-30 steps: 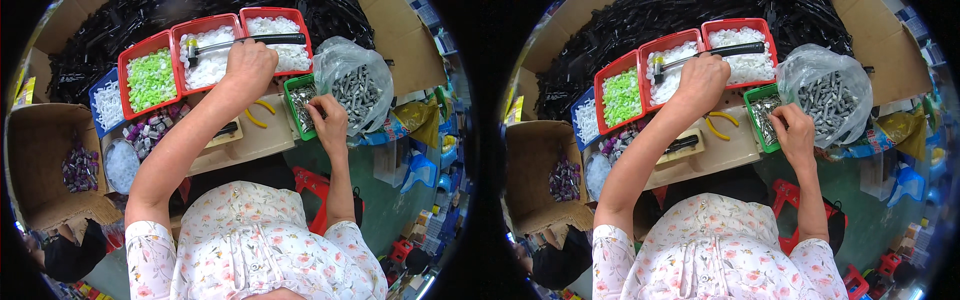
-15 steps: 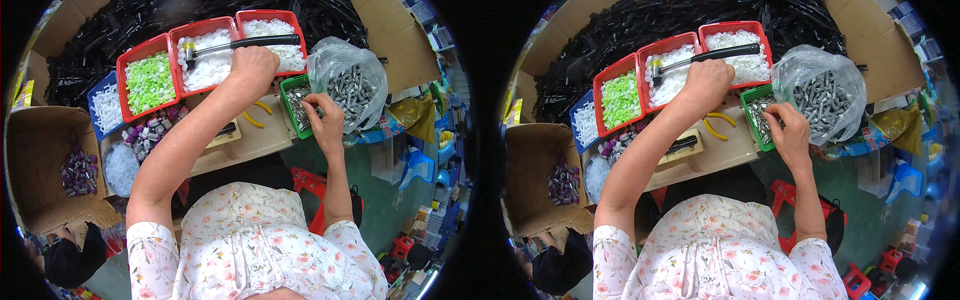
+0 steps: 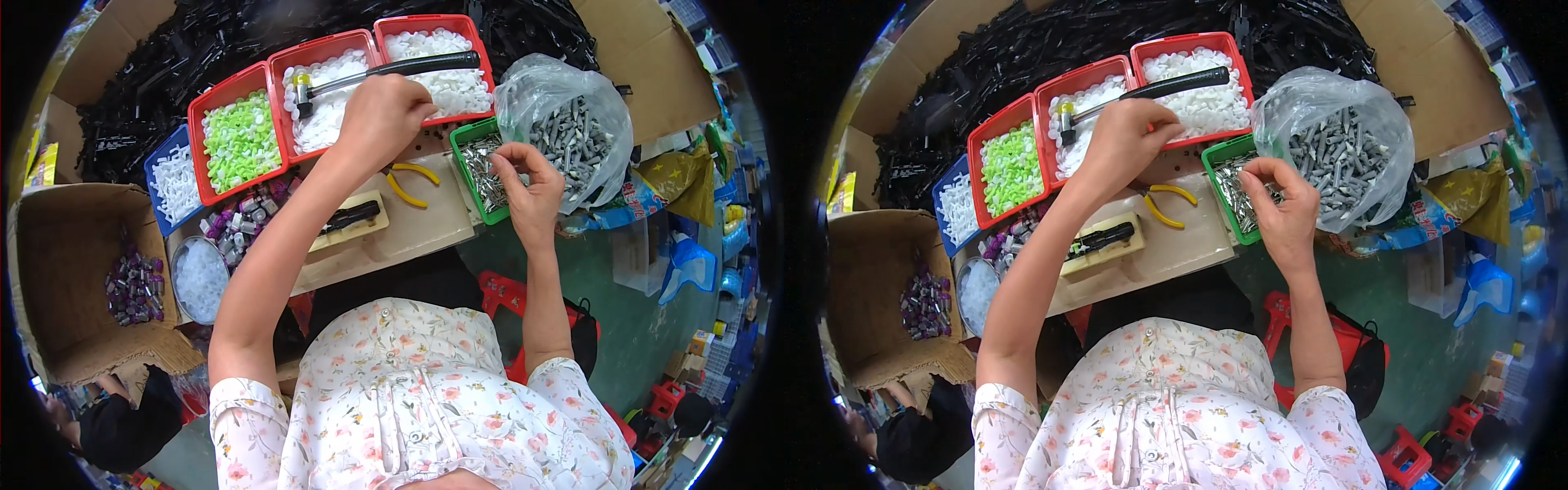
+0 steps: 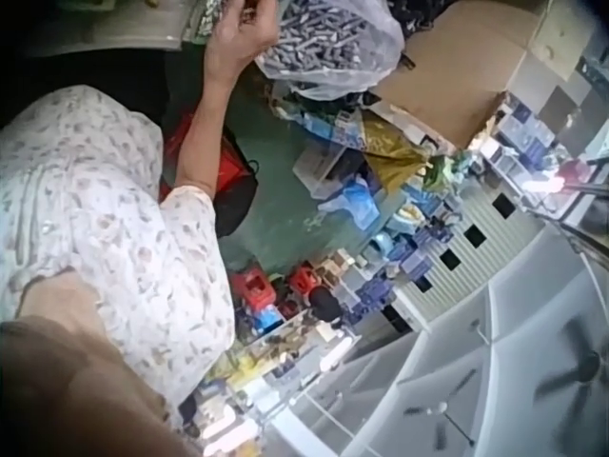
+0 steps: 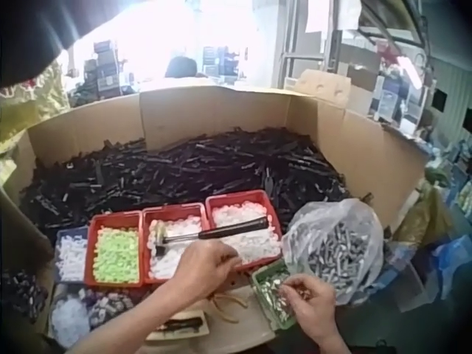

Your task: Assembling small plastic and metal components using a jig and pliers at a workbench.

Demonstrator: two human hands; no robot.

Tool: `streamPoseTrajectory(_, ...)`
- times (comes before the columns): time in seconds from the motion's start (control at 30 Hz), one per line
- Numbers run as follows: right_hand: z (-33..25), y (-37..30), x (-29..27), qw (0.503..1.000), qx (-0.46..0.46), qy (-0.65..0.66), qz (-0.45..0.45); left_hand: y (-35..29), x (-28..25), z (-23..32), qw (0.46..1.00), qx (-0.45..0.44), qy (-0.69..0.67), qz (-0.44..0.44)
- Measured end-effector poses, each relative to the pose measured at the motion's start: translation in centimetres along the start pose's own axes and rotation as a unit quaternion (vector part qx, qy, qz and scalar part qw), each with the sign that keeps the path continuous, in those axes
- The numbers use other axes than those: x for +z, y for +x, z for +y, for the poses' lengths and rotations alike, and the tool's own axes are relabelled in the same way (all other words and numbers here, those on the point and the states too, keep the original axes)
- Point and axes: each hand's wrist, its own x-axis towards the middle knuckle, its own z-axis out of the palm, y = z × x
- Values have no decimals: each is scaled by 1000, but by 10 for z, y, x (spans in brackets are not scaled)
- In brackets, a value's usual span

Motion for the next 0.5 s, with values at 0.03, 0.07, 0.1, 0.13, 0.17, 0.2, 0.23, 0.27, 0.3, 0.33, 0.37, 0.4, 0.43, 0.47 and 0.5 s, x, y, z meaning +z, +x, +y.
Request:
streamPoseTrajectory(0.03, -2, 0, 3, 1000, 3, 1, 4, -6, -6, 9, 985, -85, -150, -22)
streamPoseTrajectory(0.07, -8, 0, 9, 998, 5, 62, -1, -14, -11, 18, 949, -180, -255, -38)
streamPoseTrajectory(0.1, -15, 0, 16, 992, 4, 123, -8, -25, -13, 21, 950, -182, -252, -39)
streamPoseTrajectory(0.13, -19, 0, 22, 991, 5, 134, -17, -35, -14, 23, 920, -220, -323, -34)
streamPoseTrajectory(0.17, -22, 0, 28, 990, 6, 136, -18, -44, -16, 25, 883, -257, -391, -28)
streamPoseTrajectory(0.2, -24, 0, 34, 992, -54, 110, -22, -50, -18, 27, 871, -265, -414, -32)
streamPoseTrajectory(0.23, -27, 0, 39, 990, -115, 83, -25, -57, -17, 27, 871, -266, -412, -31)
streamPoseTrajectory(0.27, -31, 1, 44, 986, -154, 52, -21, -64, -15, 27, 850, -282, -444, -19)
streamPoseTrajectory(0.3, -35, 0, 48, 986, -154, 54, -24, -69, -13, 27, 828, -297, -476, -8)
streamPoseTrajectory(0.33, -38, -3, 52, 985, -163, 48, -27, -73, -13, 28, 815, -304, -493, -4)
streamPoseTrajectory(0.37, -40, -4, 54, 984, -172, 41, -32, -76, -13, 27, 815, -306, -493, 0)
streamPoseTrajectory(0.4, -40, -5, 56, 983, -173, 42, -37, -80, -12, 25, 806, -303, -508, 7)
streamPoseTrajectory(0.43, -40, -7, 59, 983, -181, 26, -37, -83, -12, 23, 797, -300, -523, 14)
streamPoseTrajectory(0.47, -40, -7, 60, 982, -187, 9, -37, -85, -12, 23, 796, -301, -525, 18)
streamPoseTrajectory(0.5, -40, -8, 61, 981, -189, 9, -41, -87, -13, 22, 793, -306, -526, 19)
